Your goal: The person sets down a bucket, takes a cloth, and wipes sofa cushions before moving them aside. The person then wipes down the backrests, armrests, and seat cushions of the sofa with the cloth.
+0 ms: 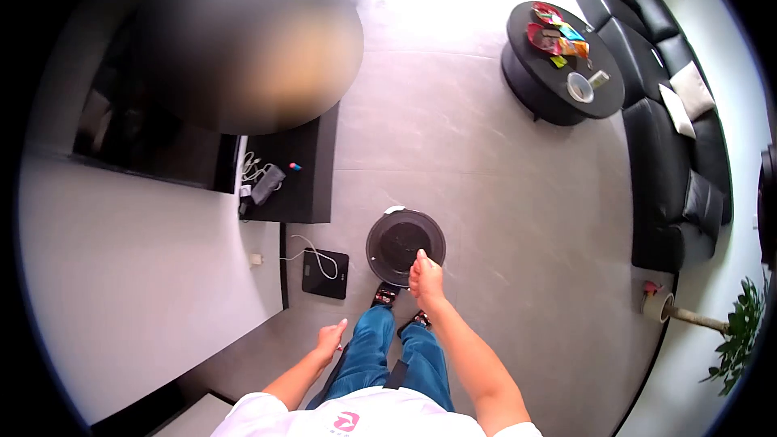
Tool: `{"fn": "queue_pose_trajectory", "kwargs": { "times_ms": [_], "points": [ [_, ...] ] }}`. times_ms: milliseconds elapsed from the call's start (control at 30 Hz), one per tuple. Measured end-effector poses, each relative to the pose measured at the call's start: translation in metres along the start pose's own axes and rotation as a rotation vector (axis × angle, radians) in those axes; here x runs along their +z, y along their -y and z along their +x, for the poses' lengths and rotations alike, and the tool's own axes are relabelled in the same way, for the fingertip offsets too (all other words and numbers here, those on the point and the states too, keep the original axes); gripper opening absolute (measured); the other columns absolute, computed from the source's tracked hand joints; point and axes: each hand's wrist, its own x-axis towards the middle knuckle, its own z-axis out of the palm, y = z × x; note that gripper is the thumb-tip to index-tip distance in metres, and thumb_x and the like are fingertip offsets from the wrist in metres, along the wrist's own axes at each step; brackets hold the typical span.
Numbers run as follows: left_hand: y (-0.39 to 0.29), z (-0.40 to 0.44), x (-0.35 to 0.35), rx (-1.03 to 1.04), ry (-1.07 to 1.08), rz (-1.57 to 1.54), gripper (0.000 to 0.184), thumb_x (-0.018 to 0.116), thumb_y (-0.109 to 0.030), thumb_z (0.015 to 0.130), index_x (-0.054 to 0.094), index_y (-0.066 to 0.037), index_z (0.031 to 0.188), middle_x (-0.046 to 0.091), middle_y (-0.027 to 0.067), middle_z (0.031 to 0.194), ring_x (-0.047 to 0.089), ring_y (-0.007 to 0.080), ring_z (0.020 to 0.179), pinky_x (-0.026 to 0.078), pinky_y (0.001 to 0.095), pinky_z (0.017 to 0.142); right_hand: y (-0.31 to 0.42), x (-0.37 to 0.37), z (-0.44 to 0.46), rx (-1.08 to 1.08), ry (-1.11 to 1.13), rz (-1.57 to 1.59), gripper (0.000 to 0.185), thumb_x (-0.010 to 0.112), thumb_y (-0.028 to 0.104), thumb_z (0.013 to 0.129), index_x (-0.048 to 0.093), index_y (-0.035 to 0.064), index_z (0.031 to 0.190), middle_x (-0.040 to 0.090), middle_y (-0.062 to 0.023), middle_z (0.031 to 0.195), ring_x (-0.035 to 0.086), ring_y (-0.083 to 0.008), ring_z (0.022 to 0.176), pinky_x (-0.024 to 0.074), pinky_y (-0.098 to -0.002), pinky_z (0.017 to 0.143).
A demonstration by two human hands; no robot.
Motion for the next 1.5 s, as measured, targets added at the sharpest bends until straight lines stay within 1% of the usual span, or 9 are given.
{"fn": "queue_pose_trajectory", "kwargs": {
  "times_ms": [467, 533, 600, 700, 833, 967, 1133, 1267, 1500],
  "points": [
    [0.004, -0.014, -0.041, 0.062, 0.027, -0.016, 0.055, 0.06, -0.051, 0.091, 0.045, -0.011, 0.056, 0.042, -0.0004, 0.047, 0.04, 0.0119, 0.035, 0.034, 0.0308, 0.033, -0.01, 0.044, -0.021, -0.021, -0.004, -0.036, 0.043, 0.054, 0.044, 0.097, 0.039, 0.018, 0.066, 0.033, 0.0057, 0.053, 0.026, -0.0067, 0.038, 0.0196, -0.0255, 0.034],
    [-0.009, -0.017, -0.039, 0.084, 0.034, 0.003, 0.055, 0.06, -0.051, 0.092, 0.048, -0.01, 0.058, 0.042, -0.0005, 0.046, 0.039, 0.0118, 0.035, 0.032, 0.0305, 0.033, -0.014, 0.043, -0.011, 0.012, 0.09, -0.284, 0.032, 0.059, 0.043, 0.095, 0.05, 0.0148, 0.082, 0.046, 0.0035, 0.063, 0.041, -0.0079, 0.045, 0.0336, -0.0247, 0.038],
    [-0.032, -0.017, -0.039, 0.153, 0.092, 0.106, 0.053, 0.06, -0.051, 0.092, 0.053, -0.008, 0.061, 0.044, -0.0003, 0.048, 0.039, 0.0115, 0.035, 0.03, 0.0291, 0.034, -0.026, 0.035, 0.001, 0.027, 0.15, -0.385, 0.039, 0.07, 0.027, 0.089, 0.048, 0.0135, 0.119, 0.059, -0.0065, 0.101, 0.065, -0.0181, 0.081, 0.0586, -0.0355, 0.062],
    [-0.084, -0.038, -0.016, 0.185, 0.269, 0.123, 0.043, 0.06, -0.048, 0.092, 0.064, -0.005, 0.085, 0.06, 0.0052, 0.061, 0.037, 0.0079, 0.035, 0.028, 0.0252, 0.033, 0.006, 0.029, -0.02, 0.048, 0.402, -0.038, 0.058, 0.069, 0.009, 0.085, 0.041, 0.0117, 0.135, 0.06, -0.0106, 0.12, 0.063, -0.0212, 0.102, 0.0542, -0.039, 0.086],
    [-0.171, -0.099, 0.08, 0.216, 0.437, -0.005, 0.041, 0.056, -0.04, 0.098, 0.056, -0.006, 0.122, 0.071, 0.0121, 0.097, 0.03, 0.0056, 0.034, 0.023, 0.0232, 0.033, 0.057, -0.02, -0.032, -0.063, 0.499, -0.117, 0.05, 0.069, 0.013, 0.086, 0.051, 0.0113, 0.132, 0.059, -0.006, 0.124, 0.056, -0.0177, 0.114, 0.0466, -0.0354, 0.096],
    [-0.225, -0.127, 0.178, 0.236, 0.462, -0.067, 0.03, 0.068, -0.038, 0.091, 0.056, -0.011, 0.099, 0.035, -0.0057, 0.045, 0.033, 0.0071, 0.032, 0.023, 0.0251, 0.031, 0.123, -0.077, -0.058, -0.245, 0.566, -0.319, 0.05, 0.065, 0.028, 0.092, 0.049, 0.0116, 0.136, 0.057, -0.0048, 0.118, 0.053, -0.0158, 0.111, 0.0422, -0.0315, 0.098],
    [-0.265, -0.219, 0.335, 0.448, 0.454, 0.037, 0.025, 0.073, -0.03, 0.088, 0.059, -0.009, 0.09, 0.045, -0.0055, 0.052, 0.036, 0.005, 0.034, 0.024, 0.0231, 0.03, 0.22, -0.227, -0.107, -0.587, 0.314, -0.613, 0.05, 0.067, 0.035, 0.089, 0.055, 0.0088, 0.129, 0.063, -0.0111, 0.116, 0.058, -0.0203, 0.109, 0.0449, -0.0333, 0.097],
    [-0.294, -0.273, 0.479, 0.762, 0.458, 0.247, 0.017, 0.074, -0.021, 0.086, 0.065, -0.007, 0.086, 0.053, -0.0047, 0.06, 0.038, 0.0032, 0.036, 0.025, 0.0225, 0.031, 0.32, -0.382, -0.187, -0.416, 0.076, -0.488, 0.051, 0.078, 0.04, 0.079, 0.058, 0.0086, 0.114, 0.064, -0.0073, 0.093, 0.062, -0.0154, 0.085, 0.052, -0.0271, 0.075],
    [-0.361, -0.446, 0.693, 0.931, 0.734, 0.403, 0.021, 0.076, -0.014, 0.083, 0.071, -0.002, 0.099, 0.064, -0.0013, 0.076, 0.052, 0.0041, 0.066, 0.039, 0.0195, 0.058, 0.415, -0.602, -0.31, -0.665, 0.094, -0.23, 0.043, 0.077, 0.031, 0.083, 0.057, 0.011, 0.116, 0.061, -0.0009, 0.086, 0.059, -0.0101, 0.083, 0.0504, -0.0237, 0.071]
  ]
}}
